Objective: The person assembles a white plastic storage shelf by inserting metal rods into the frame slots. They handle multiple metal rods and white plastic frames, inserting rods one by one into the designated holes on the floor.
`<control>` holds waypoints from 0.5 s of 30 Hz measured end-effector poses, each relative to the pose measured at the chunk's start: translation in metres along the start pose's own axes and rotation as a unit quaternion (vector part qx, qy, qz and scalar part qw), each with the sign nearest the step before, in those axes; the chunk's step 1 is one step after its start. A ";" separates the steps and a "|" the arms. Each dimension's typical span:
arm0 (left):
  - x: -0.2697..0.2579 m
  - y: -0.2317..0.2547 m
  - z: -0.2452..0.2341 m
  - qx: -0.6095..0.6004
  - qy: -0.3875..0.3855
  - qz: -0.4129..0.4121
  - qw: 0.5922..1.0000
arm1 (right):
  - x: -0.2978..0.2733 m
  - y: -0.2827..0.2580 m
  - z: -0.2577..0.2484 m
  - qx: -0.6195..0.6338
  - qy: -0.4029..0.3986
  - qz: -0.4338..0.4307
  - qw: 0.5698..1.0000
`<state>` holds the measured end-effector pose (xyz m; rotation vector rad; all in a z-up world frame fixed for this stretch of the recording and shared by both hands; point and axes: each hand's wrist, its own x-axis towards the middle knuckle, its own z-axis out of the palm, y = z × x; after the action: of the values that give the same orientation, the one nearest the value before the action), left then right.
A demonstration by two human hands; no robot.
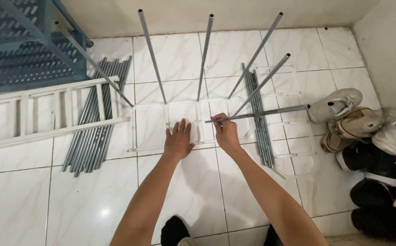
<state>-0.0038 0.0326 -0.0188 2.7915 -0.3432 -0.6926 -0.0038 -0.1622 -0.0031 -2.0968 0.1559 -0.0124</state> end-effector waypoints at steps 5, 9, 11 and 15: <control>0.000 -0.009 0.000 -0.023 0.018 -0.028 0.999 | 0.026 0.003 0.021 0.028 -0.021 -0.044 0.998; 0.001 -0.009 -0.002 -0.020 0.016 -0.025 0.999 | 0.035 0.013 0.033 0.023 -0.032 -0.053 0.998; 0.001 -0.009 -0.004 -0.022 0.014 -0.024 0.999 | 0.037 0.019 0.036 0.049 -0.038 -0.055 0.997; 0.003 -0.011 -0.006 -0.026 0.008 -0.023 0.999 | 0.035 0.025 0.037 0.008 -0.045 -0.047 0.998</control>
<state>0.0032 0.0432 -0.0180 2.7616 -0.2541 -0.6779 0.0305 -0.1472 -0.0450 -2.0828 0.0037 0.0236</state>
